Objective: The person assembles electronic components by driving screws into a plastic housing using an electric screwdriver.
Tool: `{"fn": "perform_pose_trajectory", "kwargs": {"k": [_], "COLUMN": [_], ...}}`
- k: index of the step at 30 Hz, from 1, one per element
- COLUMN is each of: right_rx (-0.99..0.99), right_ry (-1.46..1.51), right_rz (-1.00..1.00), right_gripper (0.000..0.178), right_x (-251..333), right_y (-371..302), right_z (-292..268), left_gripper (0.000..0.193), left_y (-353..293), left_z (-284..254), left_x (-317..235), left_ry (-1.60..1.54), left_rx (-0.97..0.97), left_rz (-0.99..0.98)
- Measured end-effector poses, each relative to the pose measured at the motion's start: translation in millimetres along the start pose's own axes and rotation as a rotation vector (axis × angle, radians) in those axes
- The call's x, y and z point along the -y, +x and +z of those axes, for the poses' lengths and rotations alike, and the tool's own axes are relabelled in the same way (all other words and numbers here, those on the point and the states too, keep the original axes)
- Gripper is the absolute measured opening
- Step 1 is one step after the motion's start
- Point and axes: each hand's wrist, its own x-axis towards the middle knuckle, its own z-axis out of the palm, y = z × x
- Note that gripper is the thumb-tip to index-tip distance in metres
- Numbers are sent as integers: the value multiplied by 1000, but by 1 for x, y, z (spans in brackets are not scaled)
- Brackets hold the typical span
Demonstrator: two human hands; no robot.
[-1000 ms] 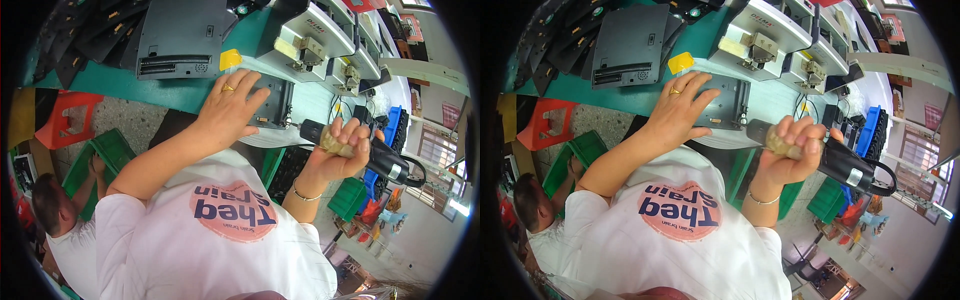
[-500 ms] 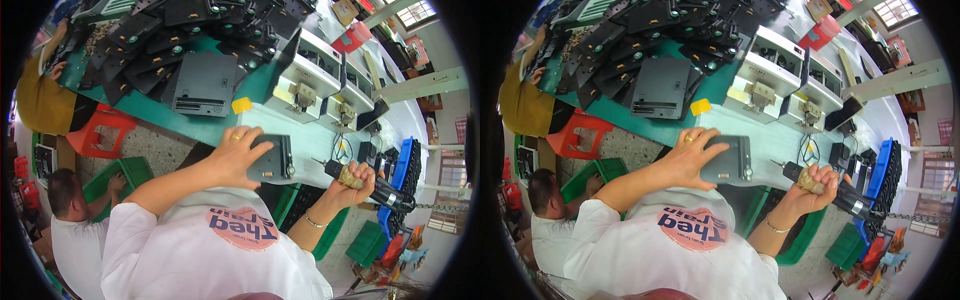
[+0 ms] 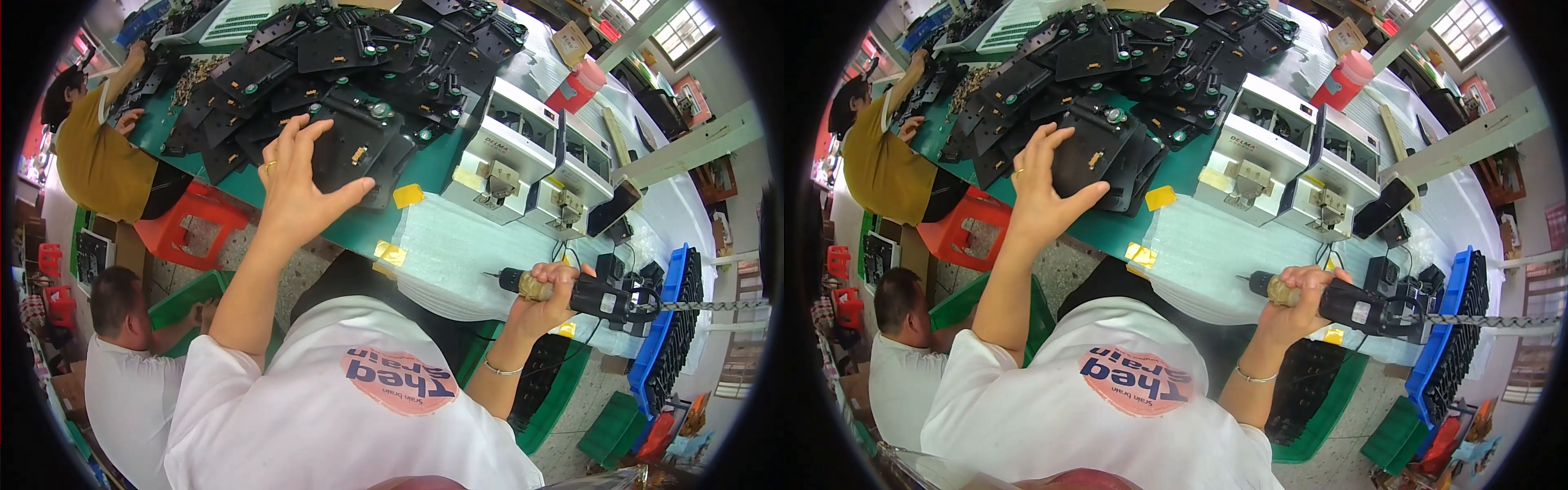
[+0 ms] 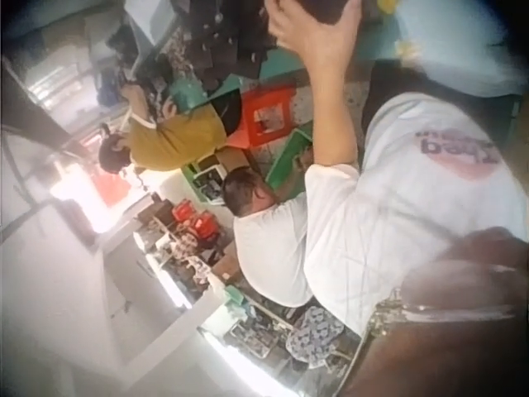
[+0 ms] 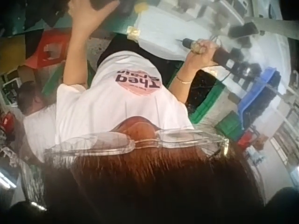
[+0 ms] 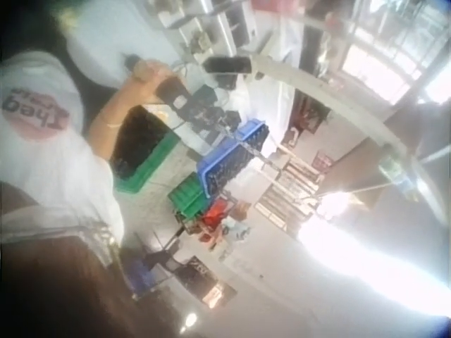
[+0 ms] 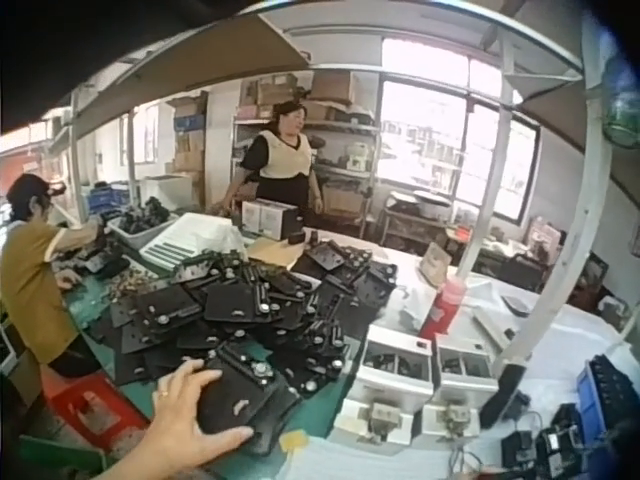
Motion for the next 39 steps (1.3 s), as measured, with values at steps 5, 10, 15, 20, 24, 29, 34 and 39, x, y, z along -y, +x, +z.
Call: {"fn": "perform_pose_trajectory", "kwargs": {"k": [5,10,15,20,24,29,34,39], "right_rx": [1,-24,-23,11,-4,-10,33,17], "right_ry": [-9,-36,-45,-61,-73,-92,-86,-4], "right_rz": [12,18,21,-6,19,1,16,60], "right_gripper": [39,39,39,40,41,41,41,43], "right_x": [-2,-5,-8,-6,-4,-1,3,8], "right_y": [-5,-6,-6,-5,-3,-3,-4,-2], "right_z": [5,1,-5,-10,-7,0,3,5], "left_gripper": [82,85,88,88,92,113,126,131], "left_y": [3,-2,0,46,131,209,243,259], "left_z": [30,31,22,-10,-29,-18,-4,4], "left_x": [5,-4,-4,19,73,101,93,88], "left_ry": [186,256,309,328,330,419,478,553], "left_rx": [77,120,71,-213,-64,292,580,689], "left_rz": [-79,-82,6,237,353,276,227,245]}}
